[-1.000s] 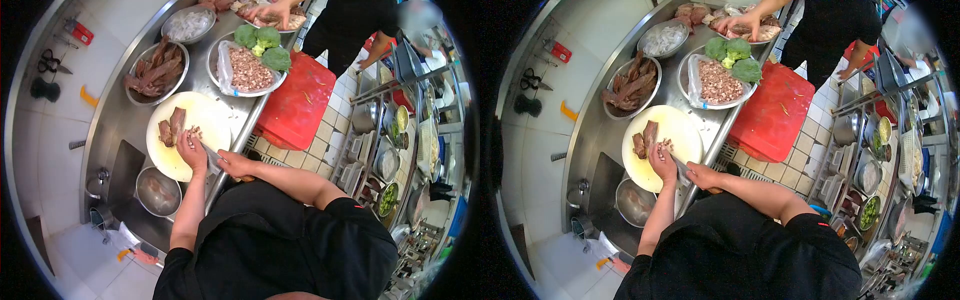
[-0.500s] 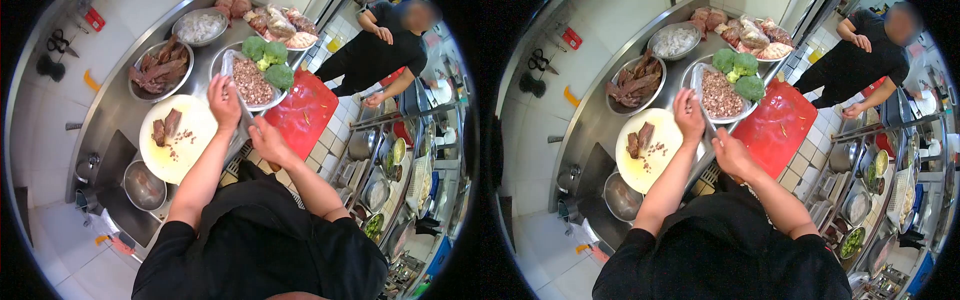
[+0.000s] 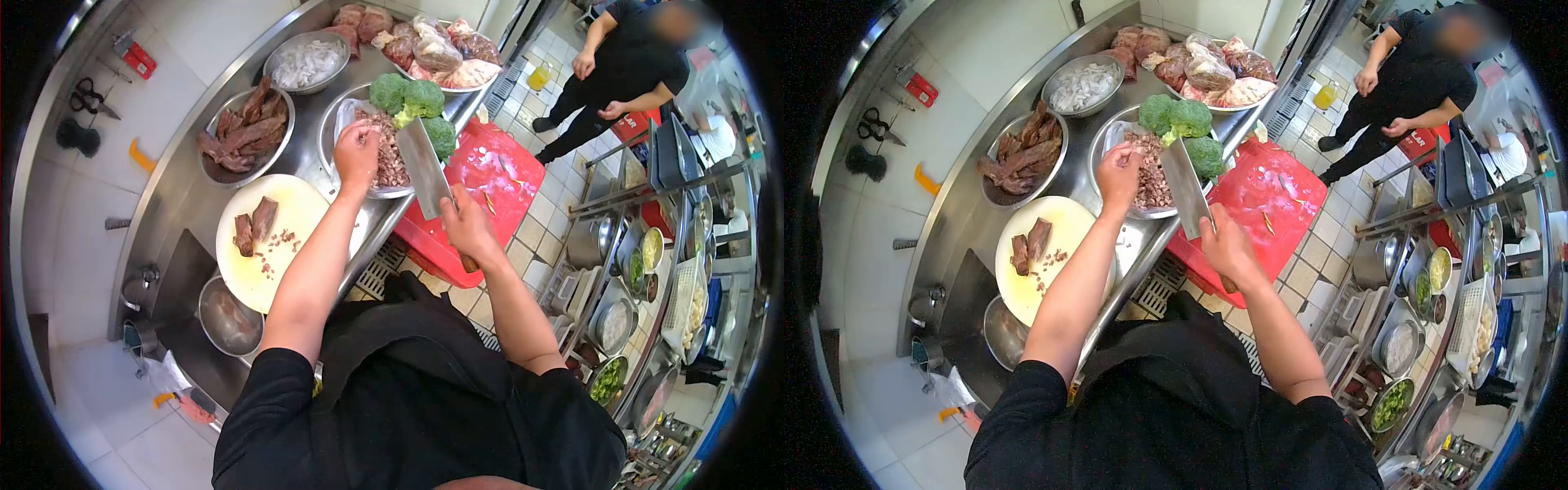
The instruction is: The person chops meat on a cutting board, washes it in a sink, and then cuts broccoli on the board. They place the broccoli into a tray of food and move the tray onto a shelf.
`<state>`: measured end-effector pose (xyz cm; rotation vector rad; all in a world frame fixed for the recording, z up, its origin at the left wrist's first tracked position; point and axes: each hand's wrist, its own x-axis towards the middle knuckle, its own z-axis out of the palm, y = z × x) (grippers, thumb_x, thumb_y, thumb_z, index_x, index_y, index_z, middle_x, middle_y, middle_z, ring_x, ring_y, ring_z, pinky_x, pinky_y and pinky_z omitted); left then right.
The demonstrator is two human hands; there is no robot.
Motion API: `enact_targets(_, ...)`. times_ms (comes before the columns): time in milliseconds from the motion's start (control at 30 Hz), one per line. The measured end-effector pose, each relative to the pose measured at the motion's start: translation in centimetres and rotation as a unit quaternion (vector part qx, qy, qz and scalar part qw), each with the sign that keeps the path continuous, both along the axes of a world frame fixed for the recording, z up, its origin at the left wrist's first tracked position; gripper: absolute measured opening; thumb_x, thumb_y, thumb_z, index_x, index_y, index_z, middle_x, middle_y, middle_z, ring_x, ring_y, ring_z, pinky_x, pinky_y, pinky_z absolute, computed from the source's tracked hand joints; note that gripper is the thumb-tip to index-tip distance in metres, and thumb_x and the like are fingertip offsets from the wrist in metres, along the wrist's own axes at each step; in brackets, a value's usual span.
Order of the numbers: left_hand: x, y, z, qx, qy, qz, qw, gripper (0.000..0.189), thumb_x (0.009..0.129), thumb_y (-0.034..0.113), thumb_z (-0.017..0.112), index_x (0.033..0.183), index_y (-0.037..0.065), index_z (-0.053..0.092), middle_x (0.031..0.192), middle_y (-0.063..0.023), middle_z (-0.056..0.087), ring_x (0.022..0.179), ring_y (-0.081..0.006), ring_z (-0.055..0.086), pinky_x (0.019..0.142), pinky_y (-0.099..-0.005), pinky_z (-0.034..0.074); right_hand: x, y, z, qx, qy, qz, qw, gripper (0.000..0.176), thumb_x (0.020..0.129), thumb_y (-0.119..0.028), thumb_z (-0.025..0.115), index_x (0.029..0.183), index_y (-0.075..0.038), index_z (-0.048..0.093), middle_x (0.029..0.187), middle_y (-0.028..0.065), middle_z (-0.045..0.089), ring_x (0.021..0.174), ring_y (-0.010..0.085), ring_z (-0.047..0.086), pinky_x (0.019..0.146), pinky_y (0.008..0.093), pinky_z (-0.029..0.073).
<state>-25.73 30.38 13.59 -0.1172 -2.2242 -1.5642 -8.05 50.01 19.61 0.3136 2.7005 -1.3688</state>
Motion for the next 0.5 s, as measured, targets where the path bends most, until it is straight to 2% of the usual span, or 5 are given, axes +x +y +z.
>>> enact_targets(167, 4.6, -7.3, -0.7, 0.048, 0.014, 0.015, 0.999, 0.022, 0.098, 0.013, 0.073, 0.115, -0.001, 0.072, 0.114, -0.0115, 0.074, 0.105, -0.0202, 0.070, 0.097, -0.0333, 0.055, 1.7, 0.1, -1.0, -0.023, 0.061, -0.021, 0.998, 0.022, 0.106, -0.023, 0.054, 0.115, -0.002, 0.056, 0.089, 0.0293, 0.067, 0.089, 0.0507, 0.068, 0.077, 0.0567, 0.051)
enact_targets(233, 7.5, -12.5, -3.4, 0.010, -0.018, 0.059, 0.998, 0.020, 0.098, 0.012, 0.072, 0.113, -0.002, 0.072, 0.112, -0.0117, 0.074, 0.105, -0.0216, 0.070, 0.098, -0.0338, 0.054, 3.1, 0.5, -1.6, -0.141, 0.070, 0.002, 0.988, 0.017, 0.110, -0.023, 0.053, 0.116, -0.007, 0.057, 0.069, 0.0000, 0.054, 0.052, 0.0103, 0.054, 0.048, 0.0293, 0.045)
enact_targets(267, 9.3, -15.6, -5.0, -0.063, -0.020, 0.112, 0.992, 0.019, 0.098, 0.010, 0.071, 0.113, -0.003, 0.072, 0.110, -0.0125, 0.074, 0.105, -0.0228, 0.070, 0.098, -0.0342, 0.053, 3.7, 0.8, -2.4, -0.147, 0.066, 0.014, 0.987, 0.017, 0.111, -0.022, 0.052, 0.118, -0.008, 0.056, 0.071, -0.0022, 0.052, 0.052, 0.0074, 0.051, 0.047, 0.0266, 0.043)
enact_targets(367, 15.6, -22.8, -8.9, -0.089, -0.109, 0.261, 0.955, 0.020, 0.099, 0.009, 0.067, 0.113, -0.005, 0.071, 0.109, -0.0161, 0.074, 0.102, -0.0285, 0.069, 0.094, -0.0385, 0.053, 5.7, 0.4, -1.5, -0.218, -0.007, 0.041, 0.975, 0.017, 0.111, -0.023, 0.052, 0.117, -0.007, 0.056, 0.071, -0.0025, 0.052, 0.053, 0.0072, 0.051, 0.047, 0.0270, 0.043)
enact_targets(500, 20.5, -24.9, -10.7, -0.309, -0.127, 0.211, 0.919, 0.041, 0.100, 0.028, 0.067, 0.128, -0.002, 0.066, 0.140, -0.0267, 0.058, 0.132, -0.0418, 0.054, 0.110, -0.0467, 0.044, 7.3, -0.8, -1.4, -0.214, -0.065, 0.093, 0.970, 0.020, 0.109, -0.024, 0.054, 0.113, -0.005, 0.058, 0.078, 0.0053, 0.061, 0.069, 0.0147, 0.061, 0.065, 0.0367, 0.051)
